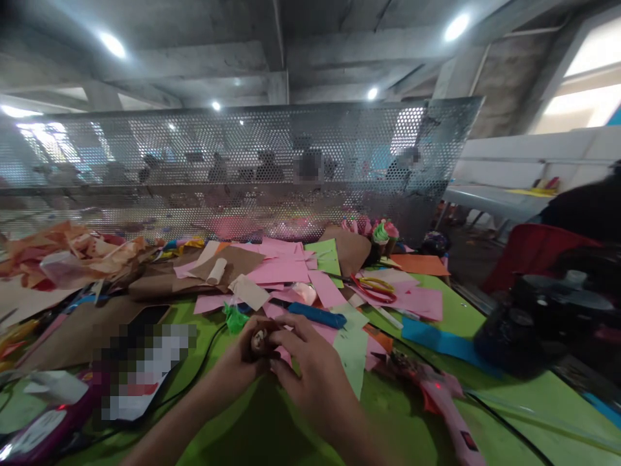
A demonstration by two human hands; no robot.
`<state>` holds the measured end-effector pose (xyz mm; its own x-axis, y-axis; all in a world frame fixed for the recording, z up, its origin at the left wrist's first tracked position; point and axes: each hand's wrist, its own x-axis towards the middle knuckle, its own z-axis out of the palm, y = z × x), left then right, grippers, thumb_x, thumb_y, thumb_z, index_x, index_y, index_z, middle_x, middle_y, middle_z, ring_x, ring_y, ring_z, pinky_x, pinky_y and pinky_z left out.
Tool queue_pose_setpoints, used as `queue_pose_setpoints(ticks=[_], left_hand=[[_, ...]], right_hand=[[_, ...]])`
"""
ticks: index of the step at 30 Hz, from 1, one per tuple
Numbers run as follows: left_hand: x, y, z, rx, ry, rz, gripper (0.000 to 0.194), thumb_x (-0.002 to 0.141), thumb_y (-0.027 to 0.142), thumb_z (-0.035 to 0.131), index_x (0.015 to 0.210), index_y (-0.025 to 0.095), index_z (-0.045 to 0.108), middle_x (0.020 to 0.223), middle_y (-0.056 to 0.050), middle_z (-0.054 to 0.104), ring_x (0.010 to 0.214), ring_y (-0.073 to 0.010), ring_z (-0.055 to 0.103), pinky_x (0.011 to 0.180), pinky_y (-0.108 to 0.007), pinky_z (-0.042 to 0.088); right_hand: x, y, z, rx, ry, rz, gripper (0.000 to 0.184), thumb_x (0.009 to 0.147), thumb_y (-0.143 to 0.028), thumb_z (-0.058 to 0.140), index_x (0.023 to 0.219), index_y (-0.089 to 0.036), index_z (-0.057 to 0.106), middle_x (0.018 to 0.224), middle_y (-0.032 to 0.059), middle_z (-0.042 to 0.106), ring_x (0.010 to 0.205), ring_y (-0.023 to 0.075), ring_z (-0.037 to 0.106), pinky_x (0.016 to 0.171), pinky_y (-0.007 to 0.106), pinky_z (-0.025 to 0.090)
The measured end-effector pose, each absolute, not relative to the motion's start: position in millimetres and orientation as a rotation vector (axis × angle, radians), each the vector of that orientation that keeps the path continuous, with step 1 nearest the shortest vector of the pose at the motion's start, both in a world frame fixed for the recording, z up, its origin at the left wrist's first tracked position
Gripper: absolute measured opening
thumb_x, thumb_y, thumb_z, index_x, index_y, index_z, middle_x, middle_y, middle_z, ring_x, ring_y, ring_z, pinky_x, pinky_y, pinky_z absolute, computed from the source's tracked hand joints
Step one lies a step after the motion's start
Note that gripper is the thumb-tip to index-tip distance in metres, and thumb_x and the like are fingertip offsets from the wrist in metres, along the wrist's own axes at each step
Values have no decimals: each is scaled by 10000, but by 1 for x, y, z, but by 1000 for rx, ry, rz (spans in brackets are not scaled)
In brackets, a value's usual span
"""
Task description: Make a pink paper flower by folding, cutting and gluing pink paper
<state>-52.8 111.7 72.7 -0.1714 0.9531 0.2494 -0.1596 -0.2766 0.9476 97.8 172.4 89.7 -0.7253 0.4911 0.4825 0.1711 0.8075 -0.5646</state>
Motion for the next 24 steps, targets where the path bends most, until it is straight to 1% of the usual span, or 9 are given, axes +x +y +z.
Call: queue_pose_setpoints(ticks=[4,7,9,11,13,17,19,21,24], left_hand=[[-56,112,54,1101,1052,1600,320,608,18,638,876,192,628,751,18,629,738,-143,595,696,-231,491],[-58,112,39,1035,985,1622,440,645,87,724,1061,211,646,884,-17,691,824,-166,643,735,-245,513],[-57,112,34,1044,920,1646,474,654,97,734,1099,235,646,988,-33,708,926,-189,659,804,-266,520],[-57,111,34,1053,885,1660,455,659,76,711,1074,256,658,1054,-29,708,989,-198,658,838,-275,521],[-57,110,36,1050,879,1662,447,646,51,690,1043,256,666,1070,-27,711,994,-201,664,819,-270,532],[-58,109,42,976,972,1682,436,590,66,724,993,227,674,993,-26,732,969,-211,669,812,-272,529],[-60,109,44,939,1077,1702,448,588,111,764,1012,218,670,984,-24,732,972,-208,661,851,-278,510],[-64,109,45,923,1149,1719,467,599,172,798,1044,210,663,1015,-33,726,984,-207,655,882,-286,495],[-76,111,47,903,1222,1746,470,588,245,827,1026,203,663,957,-31,736,916,-200,671,836,-291,514]], right_hand=[[97,171,91,-492,-2378,635,303,824,-85,589,1060,-273,625,1306,72,519,1240,245,484,984,372,434],[95,169,91,-491,-2366,612,341,823,-94,589,1107,-281,609,1345,77,490,1263,253,461,990,390,433],[93,166,90,-465,-2388,601,349,820,-80,577,1108,-274,608,1352,81,485,1277,255,445,1011,403,420],[91,163,89,-443,-2412,598,340,820,-71,566,1095,-263,618,1360,85,481,1285,255,435,1031,414,405],[89,160,88,-433,-2424,609,344,825,-74,565,1108,-262,623,1368,88,476,1292,256,428,1045,422,394],[89,163,91,-434,-2357,655,352,842,-102,576,1134,-290,629,1384,78,457,1309,261,409,1040,421,401],[93,170,92,-460,-2238,688,321,864,-139,568,1143,-288,627,1343,85,480,1262,254,456,998,397,434],[96,180,92,-534,-2142,709,250,889,-190,553,1114,-263,633,1218,92,553,1125,239,550,911,369,478],[98,193,87,-714,-2182,687,161,906,-229,532,1008,-223,656,1033,77,620,926,219,610,789,345,494]])
